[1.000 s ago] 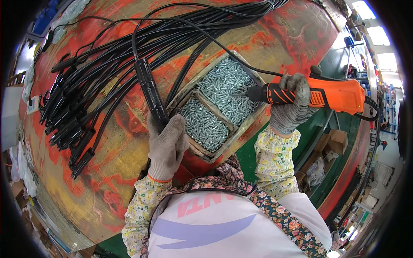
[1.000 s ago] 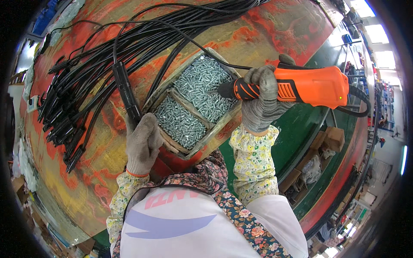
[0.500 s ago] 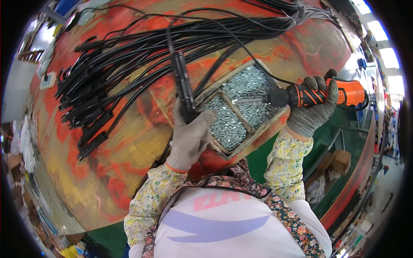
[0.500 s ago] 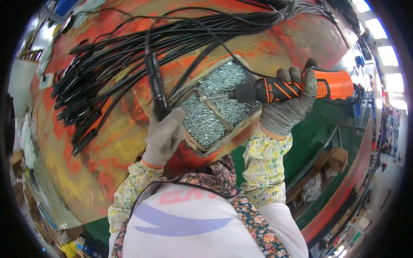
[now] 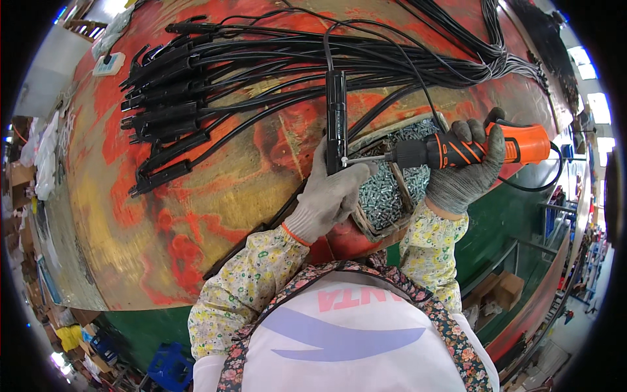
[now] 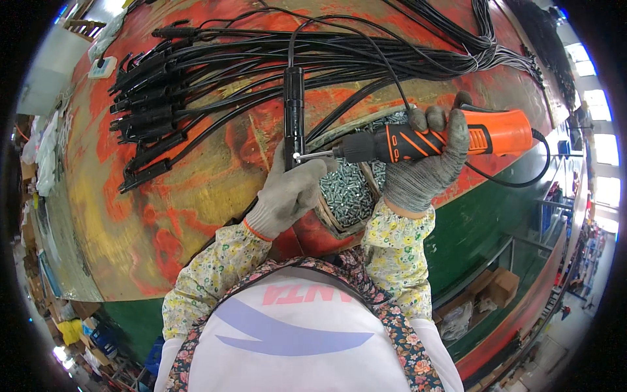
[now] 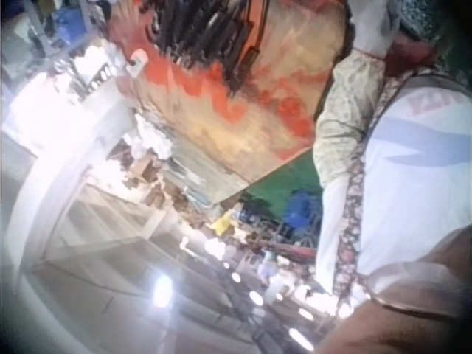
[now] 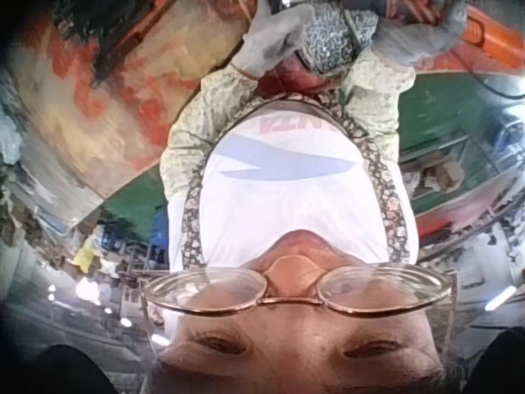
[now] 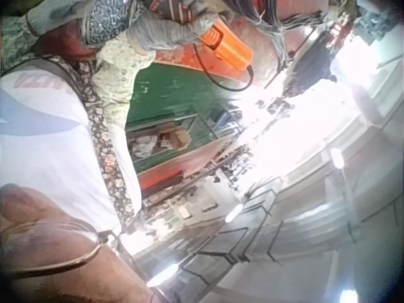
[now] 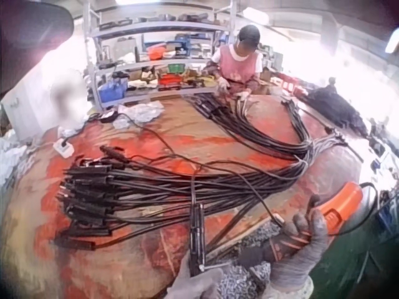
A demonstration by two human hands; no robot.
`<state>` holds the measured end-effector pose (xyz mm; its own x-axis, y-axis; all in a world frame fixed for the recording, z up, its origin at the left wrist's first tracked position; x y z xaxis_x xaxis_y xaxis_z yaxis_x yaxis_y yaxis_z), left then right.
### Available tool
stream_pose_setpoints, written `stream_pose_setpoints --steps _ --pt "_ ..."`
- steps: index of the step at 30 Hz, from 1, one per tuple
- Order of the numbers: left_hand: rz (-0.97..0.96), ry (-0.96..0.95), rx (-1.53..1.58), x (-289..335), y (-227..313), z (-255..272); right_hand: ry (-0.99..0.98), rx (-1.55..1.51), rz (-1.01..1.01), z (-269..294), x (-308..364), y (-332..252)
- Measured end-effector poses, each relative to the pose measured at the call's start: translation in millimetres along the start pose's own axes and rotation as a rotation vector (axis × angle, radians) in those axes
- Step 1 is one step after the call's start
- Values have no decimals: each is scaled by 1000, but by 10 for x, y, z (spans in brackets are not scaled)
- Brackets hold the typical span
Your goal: The person assembles cable clamps by picking up screws from a tray and driving them into the clamp handles using an electric screwdriver.
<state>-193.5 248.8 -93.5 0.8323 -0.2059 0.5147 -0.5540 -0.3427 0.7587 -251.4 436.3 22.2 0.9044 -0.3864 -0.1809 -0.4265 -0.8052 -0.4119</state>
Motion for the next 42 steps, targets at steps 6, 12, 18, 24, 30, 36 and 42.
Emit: stream_pose_setpoints --steps 6,12,18,24,30,36,42 --pt "31 -47 65 -9 8 -43 -60 -22 -17 -9 56 89" --pt "3 31 86 -50 -28 12 -152 -65 -42 -95 54 109" --pt "36 12 71 -52 -74 14 -133 -61 -55 -68 66 58" --pt "9 -17 67 -51 -40 2 -154 -40 -33 -85 52 27" --pt "6 -3 101 -75 -76 8 -60 -25 -38 38 100 125" --pt "65 1 75 -19 -32 -11 -104 -11 -74 160 30 136" --pt "-3 -30 26 -8 -8 -26 -48 0 -50 213 29 114"
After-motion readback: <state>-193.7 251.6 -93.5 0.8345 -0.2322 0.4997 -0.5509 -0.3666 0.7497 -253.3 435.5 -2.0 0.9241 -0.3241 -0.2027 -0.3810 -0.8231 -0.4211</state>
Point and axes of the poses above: each hand's wrist, its own x-axis away from the middle knuckle, its own z-axis out of the back of the hand, y = z × x, the point moved 9 cm from there along -x, towards the middle knuckle, and after that the axes turned 10 degrees about -x, right-handed, at the moved point
